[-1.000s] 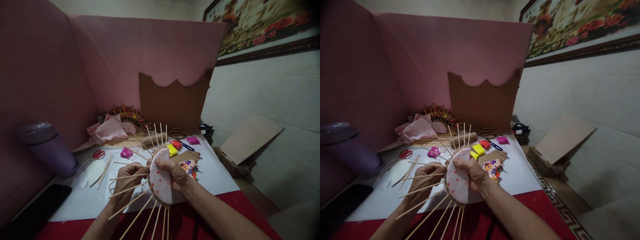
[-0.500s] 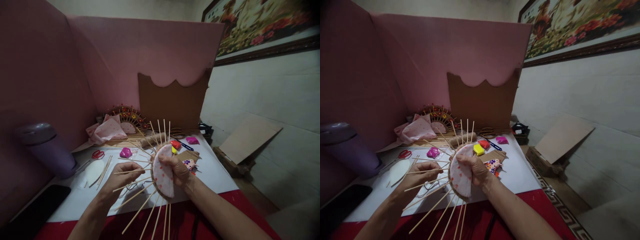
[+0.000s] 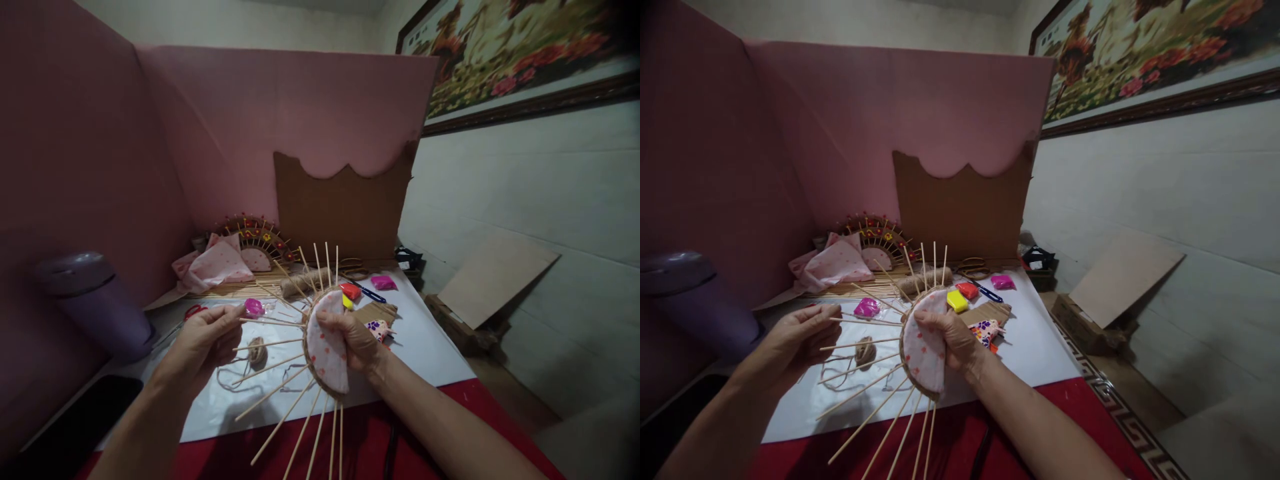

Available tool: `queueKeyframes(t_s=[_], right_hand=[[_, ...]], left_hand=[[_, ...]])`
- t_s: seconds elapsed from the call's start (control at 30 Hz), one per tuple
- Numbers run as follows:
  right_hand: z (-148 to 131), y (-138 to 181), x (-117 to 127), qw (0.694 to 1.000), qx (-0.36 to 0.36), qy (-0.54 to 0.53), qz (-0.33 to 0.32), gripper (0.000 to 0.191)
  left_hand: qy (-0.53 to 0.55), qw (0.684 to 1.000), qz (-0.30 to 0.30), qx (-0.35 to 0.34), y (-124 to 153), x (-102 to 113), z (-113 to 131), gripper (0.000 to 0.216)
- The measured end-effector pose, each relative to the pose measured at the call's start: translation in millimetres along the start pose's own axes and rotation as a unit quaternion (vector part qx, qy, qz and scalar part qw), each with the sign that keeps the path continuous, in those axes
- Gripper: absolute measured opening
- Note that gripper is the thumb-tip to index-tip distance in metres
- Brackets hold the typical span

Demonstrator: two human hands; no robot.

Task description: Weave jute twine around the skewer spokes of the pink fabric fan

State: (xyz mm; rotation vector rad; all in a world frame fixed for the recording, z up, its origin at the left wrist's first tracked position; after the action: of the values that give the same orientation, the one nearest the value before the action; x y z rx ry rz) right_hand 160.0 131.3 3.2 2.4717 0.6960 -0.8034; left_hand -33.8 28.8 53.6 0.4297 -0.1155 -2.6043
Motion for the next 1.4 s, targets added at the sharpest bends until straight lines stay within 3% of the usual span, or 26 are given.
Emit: queueKeyframes(t_s=[0.13,0.3,0.43,0.5,0.77,0.93,1.2,1.4], right_hand=[[1.0,0.2,0.3,1.000,0.005,0.004,-0.006,0.019],[0.0,-0.4,-1.0,1.000,0.002,-0.009,0.024,0.019],[-1.1,-1.2,-1.3,0.999,0.006,-0.025,0.038,0.019],[-1.5,-2.0,-0.1,0.999,0.001,-0.031,0.042,0.018],[-1.8,-1.6,2.3,0.999,-0.015,-0.036,0.015,0.019],[-0.6,-2.5,3.7,0.999,-0.001,-0.026,0.029,0.021],[0.5,-3.0,3.5,0.999,0.000,-0.001,0.040,0.022],[-0.4,2.7,-0.3,1.000,-0.006,0.012,0.020,0.016]], left_hand=[[-0.054,0.996,0.028,-0.059,-0.3,-2.8,14.6,0.034],[-0.182,0.946,0.107,-0.247,18.7,-8.4,28.1,0.022],[-0.282,0.889,0.068,-0.354,32.6,-2.3,20.5,0.012],[-0.294,0.878,0.048,-0.375,33.9,5.2,14.1,0.009],[-0.219,0.931,0.090,-0.278,25.3,28.1,-1.6,0.010],[-0.173,0.942,0.098,-0.270,24.2,32.3,-3.7,0.007],[-0.118,0.944,0.027,-0.306,43.5,2.8,1.0,0.017],[-0.082,0.963,-0.014,-0.257,39.7,-2.9,9.2,0.018]])
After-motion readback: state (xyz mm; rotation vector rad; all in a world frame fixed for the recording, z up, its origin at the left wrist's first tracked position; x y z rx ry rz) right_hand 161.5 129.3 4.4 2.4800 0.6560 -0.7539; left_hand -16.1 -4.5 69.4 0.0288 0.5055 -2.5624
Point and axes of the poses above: each hand's wrist, its own y-axis away from the middle knuckle, its own x-axis out of the back of the hand, z = x × y, the point moved 1 cm from there along -y, towards the middle knuckle, and after that the axes turned 14 degrees about z, right-handed, at the moved point
